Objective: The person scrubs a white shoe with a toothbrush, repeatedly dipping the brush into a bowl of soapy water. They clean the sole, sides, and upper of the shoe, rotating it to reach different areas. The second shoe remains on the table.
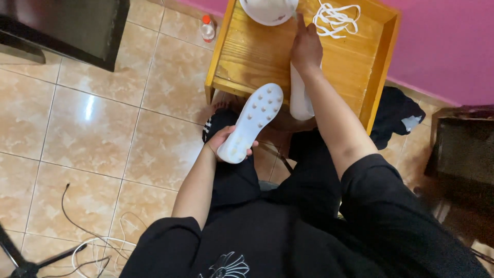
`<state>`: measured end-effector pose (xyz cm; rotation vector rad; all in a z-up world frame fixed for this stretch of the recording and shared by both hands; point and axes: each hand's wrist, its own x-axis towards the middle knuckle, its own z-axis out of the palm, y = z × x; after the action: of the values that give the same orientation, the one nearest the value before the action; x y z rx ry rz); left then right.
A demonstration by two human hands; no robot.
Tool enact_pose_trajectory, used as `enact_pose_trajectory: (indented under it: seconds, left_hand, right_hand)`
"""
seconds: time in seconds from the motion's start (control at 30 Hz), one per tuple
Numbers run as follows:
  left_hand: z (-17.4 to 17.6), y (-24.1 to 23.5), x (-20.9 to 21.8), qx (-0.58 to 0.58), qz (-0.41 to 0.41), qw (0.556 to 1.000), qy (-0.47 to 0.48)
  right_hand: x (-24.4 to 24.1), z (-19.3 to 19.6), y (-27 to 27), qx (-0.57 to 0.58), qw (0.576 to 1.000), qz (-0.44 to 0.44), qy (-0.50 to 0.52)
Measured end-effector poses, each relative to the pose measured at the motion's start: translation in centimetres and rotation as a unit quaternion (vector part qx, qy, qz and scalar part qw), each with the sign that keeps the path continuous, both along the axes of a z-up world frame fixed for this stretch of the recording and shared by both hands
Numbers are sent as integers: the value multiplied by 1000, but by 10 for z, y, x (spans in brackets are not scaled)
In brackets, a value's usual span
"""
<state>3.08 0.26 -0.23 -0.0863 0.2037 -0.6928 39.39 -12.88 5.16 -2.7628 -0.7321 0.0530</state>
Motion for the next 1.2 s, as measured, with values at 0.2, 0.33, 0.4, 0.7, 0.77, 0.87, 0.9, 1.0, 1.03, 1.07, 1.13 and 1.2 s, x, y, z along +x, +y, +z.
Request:
enact_pose_trajectory:
  seconds: [0.2, 0.33, 0.4, 0.7, 0.77, 0.87, 0.9, 1.0, 1.03, 1.07, 1.13, 1.2]
  left_hand:
    - [-13, 0, -4, -31, -29, 999, -25]
    - [-18, 0, -4, -1, -31, 1000, -7]
    - [-2, -4, -2, 43, -12, 999, 8]
    - [74, -30, -15, 415, 68, 885, -198]
    - [83, -25, -19, 396, 80, 896, -185]
    - [91, -30, -28, 361, 124, 915, -130]
    - [93, -33, -30, 345, 155, 922, -87]
    - [104, -40, -36, 295, 159, 942, -18]
    - [102, -42, -38, 296, 150, 943, -18]
    - [99, -44, -40, 291, 153, 944, -19]
    - [100, -55, -51, 285, 153, 946, -18]
    - [112, -61, -51, 309, 177, 935, 7]
  right_hand:
    - [4, -1, 4, -2, 1000, -6, 27]
    - [13, -3, -2, 79, 996, -15, 30]
    - [12, 14, -2, -57, 993, 1, 106]
    - [-61, 81, -93, 536, 592, -68, 598]
    - [-114, 77, -135, 551, 561, -26, 617]
    - [-200, 58, -188, 563, 541, -2, 626]
    - [-231, 50, -204, 560, 552, -20, 618]
    - [-318, 23, -238, 506, 623, -37, 596]
    - [-330, 27, -242, 512, 620, -42, 593]
    - [-343, 30, -246, 513, 642, -16, 570]
    - [-365, 38, -257, 513, 663, 7, 545]
    - [-367, 50, -260, 457, 796, 67, 391]
